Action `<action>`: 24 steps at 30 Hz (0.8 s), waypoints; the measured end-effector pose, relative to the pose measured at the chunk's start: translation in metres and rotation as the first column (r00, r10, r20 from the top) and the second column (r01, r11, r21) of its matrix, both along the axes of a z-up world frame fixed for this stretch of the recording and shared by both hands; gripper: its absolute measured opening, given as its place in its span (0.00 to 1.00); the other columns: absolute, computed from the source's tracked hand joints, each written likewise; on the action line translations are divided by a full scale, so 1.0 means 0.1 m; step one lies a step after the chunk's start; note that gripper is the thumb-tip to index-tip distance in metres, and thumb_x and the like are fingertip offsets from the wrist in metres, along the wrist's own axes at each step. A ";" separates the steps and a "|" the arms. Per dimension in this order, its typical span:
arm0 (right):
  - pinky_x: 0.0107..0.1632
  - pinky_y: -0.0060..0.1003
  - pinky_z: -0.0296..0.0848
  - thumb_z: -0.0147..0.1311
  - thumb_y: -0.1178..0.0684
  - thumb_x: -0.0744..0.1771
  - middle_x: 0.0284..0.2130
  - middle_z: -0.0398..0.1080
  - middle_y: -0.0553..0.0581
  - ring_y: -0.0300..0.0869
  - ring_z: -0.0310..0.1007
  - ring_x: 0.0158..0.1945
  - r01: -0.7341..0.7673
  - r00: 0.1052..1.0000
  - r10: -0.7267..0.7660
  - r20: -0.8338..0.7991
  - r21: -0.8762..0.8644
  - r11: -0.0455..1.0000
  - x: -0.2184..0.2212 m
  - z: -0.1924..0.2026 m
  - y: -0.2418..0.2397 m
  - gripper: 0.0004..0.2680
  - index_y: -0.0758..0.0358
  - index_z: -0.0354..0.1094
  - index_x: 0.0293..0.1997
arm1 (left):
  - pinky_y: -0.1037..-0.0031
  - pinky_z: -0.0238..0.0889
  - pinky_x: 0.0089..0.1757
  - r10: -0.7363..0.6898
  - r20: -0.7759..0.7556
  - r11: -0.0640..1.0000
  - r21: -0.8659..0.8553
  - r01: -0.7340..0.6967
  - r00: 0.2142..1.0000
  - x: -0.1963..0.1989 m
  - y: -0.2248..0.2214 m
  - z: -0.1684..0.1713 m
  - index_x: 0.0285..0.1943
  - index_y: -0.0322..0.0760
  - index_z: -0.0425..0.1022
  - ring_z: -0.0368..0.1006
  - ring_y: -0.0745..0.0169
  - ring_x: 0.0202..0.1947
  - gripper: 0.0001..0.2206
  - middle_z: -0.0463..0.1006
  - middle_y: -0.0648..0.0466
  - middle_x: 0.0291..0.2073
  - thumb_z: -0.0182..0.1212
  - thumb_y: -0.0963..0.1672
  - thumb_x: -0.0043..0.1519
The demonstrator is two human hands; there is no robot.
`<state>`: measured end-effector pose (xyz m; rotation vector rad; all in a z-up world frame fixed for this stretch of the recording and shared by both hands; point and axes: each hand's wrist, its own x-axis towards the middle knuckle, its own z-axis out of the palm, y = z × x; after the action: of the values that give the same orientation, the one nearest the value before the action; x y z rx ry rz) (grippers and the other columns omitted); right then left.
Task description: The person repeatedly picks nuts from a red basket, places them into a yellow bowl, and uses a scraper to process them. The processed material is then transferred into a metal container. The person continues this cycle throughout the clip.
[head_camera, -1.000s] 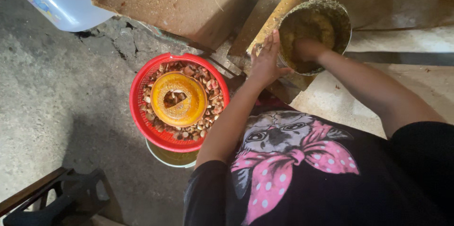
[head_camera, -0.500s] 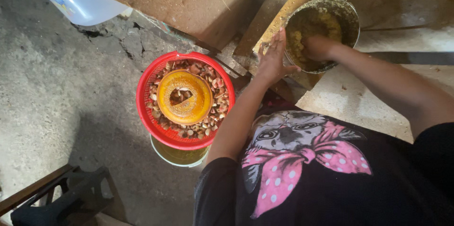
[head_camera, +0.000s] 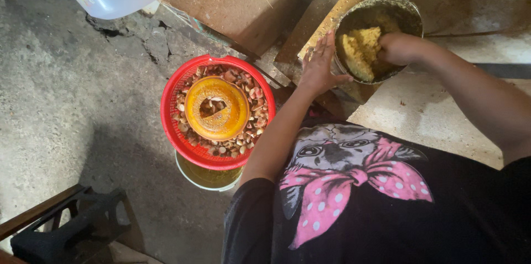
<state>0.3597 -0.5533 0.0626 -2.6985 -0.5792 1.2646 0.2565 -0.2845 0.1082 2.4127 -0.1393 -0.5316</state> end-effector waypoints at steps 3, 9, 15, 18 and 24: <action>0.49 0.49 0.76 0.53 0.54 0.67 0.41 0.78 0.69 0.56 0.79 0.42 0.019 1.000 -0.019 0.005 0.062 0.998 0.04 0.01 -0.08 0.10 0.68 0.77 0.48 | 0.48 0.35 0.70 0.007 0.015 1.000 0.010 -0.007 1.000 -0.01 0.01 0.08 0.80 0.42 0.25 0.36 0.52 0.79 0.68 0.39 0.50 0.80 0.78 0.61 0.42; 0.39 0.51 0.77 0.46 0.58 0.70 0.36 0.76 0.69 0.53 0.76 0.34 0.416 0.898 -0.406 -0.168 0.026 0.909 -0.05 0.22 -0.18 0.09 0.72 0.73 0.46 | 0.48 0.36 0.69 -0.008 0.042 0.997 0.075 0.005 0.999 0.02 -0.02 0.20 0.78 0.36 0.25 0.34 0.52 0.78 0.70 0.36 0.46 0.79 0.76 0.64 0.38; 0.35 0.48 0.74 0.46 0.57 0.71 0.32 0.74 0.67 0.50 0.73 0.31 0.404 0.914 -0.400 -0.068 0.057 0.913 -0.03 0.36 -0.27 0.09 0.73 0.71 0.42 | 0.50 0.46 0.70 0.258 0.276 0.918 -0.367 -0.147 0.926 -0.25 -0.13 0.21 0.82 0.33 0.29 0.38 0.45 0.80 0.63 0.38 0.39 0.81 0.70 0.62 0.49; 0.34 0.48 0.73 0.46 0.56 0.71 0.31 0.74 0.67 0.50 0.72 0.29 0.397 0.917 -0.395 -0.046 0.064 0.915 -0.03 0.40 -0.36 0.09 0.72 0.72 0.41 | 0.54 0.52 0.69 0.506 -0.045 0.532 -0.770 -0.352 0.862 -0.33 -0.34 0.18 0.84 0.31 0.32 0.42 0.44 0.81 0.52 0.40 0.35 0.82 0.59 0.60 0.60; 0.33 0.50 0.72 0.49 0.56 0.70 0.27 0.75 0.67 0.51 0.72 0.27 0.359 0.932 -0.363 0.019 0.098 0.928 -0.10 0.59 -0.45 0.10 0.75 0.74 0.37 | 0.49 0.40 0.69 0.185 -0.788 -0.144 -0.613 -0.776 0.588 -0.22 -0.60 0.30 0.82 0.31 0.33 0.42 0.38 0.76 0.41 0.42 0.33 0.77 0.41 0.59 0.68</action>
<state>0.3500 -0.5984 0.1219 -2.5955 -0.1256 1.0642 0.2345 -0.3447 0.1377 0.6802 0.5658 -0.3578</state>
